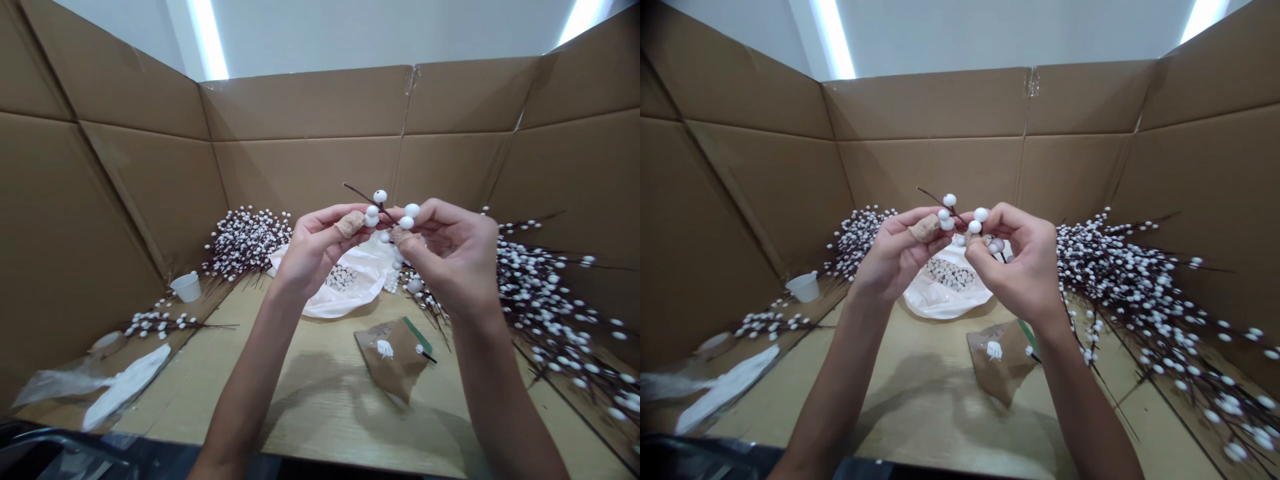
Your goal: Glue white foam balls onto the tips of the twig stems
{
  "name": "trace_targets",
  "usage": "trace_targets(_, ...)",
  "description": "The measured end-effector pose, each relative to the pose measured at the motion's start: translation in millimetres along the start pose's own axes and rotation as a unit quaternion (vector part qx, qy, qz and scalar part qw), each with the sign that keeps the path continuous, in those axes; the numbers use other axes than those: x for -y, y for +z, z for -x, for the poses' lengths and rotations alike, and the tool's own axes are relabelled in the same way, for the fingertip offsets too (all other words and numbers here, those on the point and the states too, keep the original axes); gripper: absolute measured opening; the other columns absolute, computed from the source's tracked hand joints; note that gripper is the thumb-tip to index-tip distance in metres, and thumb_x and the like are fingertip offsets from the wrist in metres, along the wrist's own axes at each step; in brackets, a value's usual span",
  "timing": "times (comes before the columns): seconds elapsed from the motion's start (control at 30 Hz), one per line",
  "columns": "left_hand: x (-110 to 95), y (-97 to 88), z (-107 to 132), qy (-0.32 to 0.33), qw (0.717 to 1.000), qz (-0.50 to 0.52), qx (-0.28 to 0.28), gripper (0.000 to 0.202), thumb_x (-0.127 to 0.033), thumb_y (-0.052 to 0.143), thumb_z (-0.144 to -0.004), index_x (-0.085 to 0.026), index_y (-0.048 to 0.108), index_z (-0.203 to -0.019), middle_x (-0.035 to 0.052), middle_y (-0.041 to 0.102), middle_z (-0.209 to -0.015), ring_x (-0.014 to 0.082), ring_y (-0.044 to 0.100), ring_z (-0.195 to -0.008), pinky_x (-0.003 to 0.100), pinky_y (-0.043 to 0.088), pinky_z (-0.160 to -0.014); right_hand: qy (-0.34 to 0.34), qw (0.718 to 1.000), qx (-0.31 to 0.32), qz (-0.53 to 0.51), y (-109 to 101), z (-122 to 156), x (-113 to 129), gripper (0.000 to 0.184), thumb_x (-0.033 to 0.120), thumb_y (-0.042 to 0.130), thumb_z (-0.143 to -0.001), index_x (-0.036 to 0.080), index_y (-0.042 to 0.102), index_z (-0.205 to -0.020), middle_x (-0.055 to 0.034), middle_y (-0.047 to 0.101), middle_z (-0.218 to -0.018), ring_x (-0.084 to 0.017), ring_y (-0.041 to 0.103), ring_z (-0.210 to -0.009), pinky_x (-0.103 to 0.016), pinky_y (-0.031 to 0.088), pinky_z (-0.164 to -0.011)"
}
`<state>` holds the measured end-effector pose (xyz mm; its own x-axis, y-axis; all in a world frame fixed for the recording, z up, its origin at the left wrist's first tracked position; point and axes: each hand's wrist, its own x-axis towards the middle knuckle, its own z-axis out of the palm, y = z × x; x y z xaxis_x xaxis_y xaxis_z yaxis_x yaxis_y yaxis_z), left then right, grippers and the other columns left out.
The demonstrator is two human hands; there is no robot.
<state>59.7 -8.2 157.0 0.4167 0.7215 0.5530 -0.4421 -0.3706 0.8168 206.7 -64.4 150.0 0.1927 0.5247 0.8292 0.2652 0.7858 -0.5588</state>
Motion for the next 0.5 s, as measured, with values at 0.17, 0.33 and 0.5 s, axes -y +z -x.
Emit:
trace_targets(0.17,0.8,-0.7,-0.3,0.013,1.0,0.01,0.008,0.01,-0.02,0.069,-0.078,-0.018,0.075,-0.086,0.0044,0.074,-0.094,0.0197,0.069,-0.094,0.034,0.055,-0.092,-0.006,1.0,0.009,0.014,-1.8,0.1,1.1,0.014,0.008,0.065,-0.069,0.019,0.057,-0.065,-0.0016,0.071,-0.08,-0.015,0.066,-0.071,-0.028,0.056,-0.067)
trace_targets(0.33,1.3,-3.4,-0.7,0.021,1.0,-0.022,0.002,0.01,-0.023,0.072,-0.077,-0.019,0.075,-0.085,0.0039,0.074,-0.089,0.02,0.07,-0.09,0.035,0.056,-0.089,-0.001,0.999,0.03,0.013,-4.2,-1.5,-0.5,0.015,0.01,0.067,-0.068,0.019,0.057,-0.064,-0.0009,0.07,-0.078,-0.015,0.066,-0.072,-0.028,0.056,-0.067)
trace_targets(0.5,1.9,-6.4,-2.3,0.018,0.997,-0.072,-0.001,0.015,-0.03,0.075,-0.075,-0.019,0.075,-0.085,0.0042,0.074,-0.089,0.0229,0.069,-0.093,0.038,0.056,-0.087,0.014,0.999,0.048,0.012,-6.7,-2.5,-3.2,0.015,0.011,0.069,-0.068,0.019,0.057,-0.064,-0.0005,0.069,-0.076,-0.015,0.066,-0.072,-0.027,0.055,-0.067)
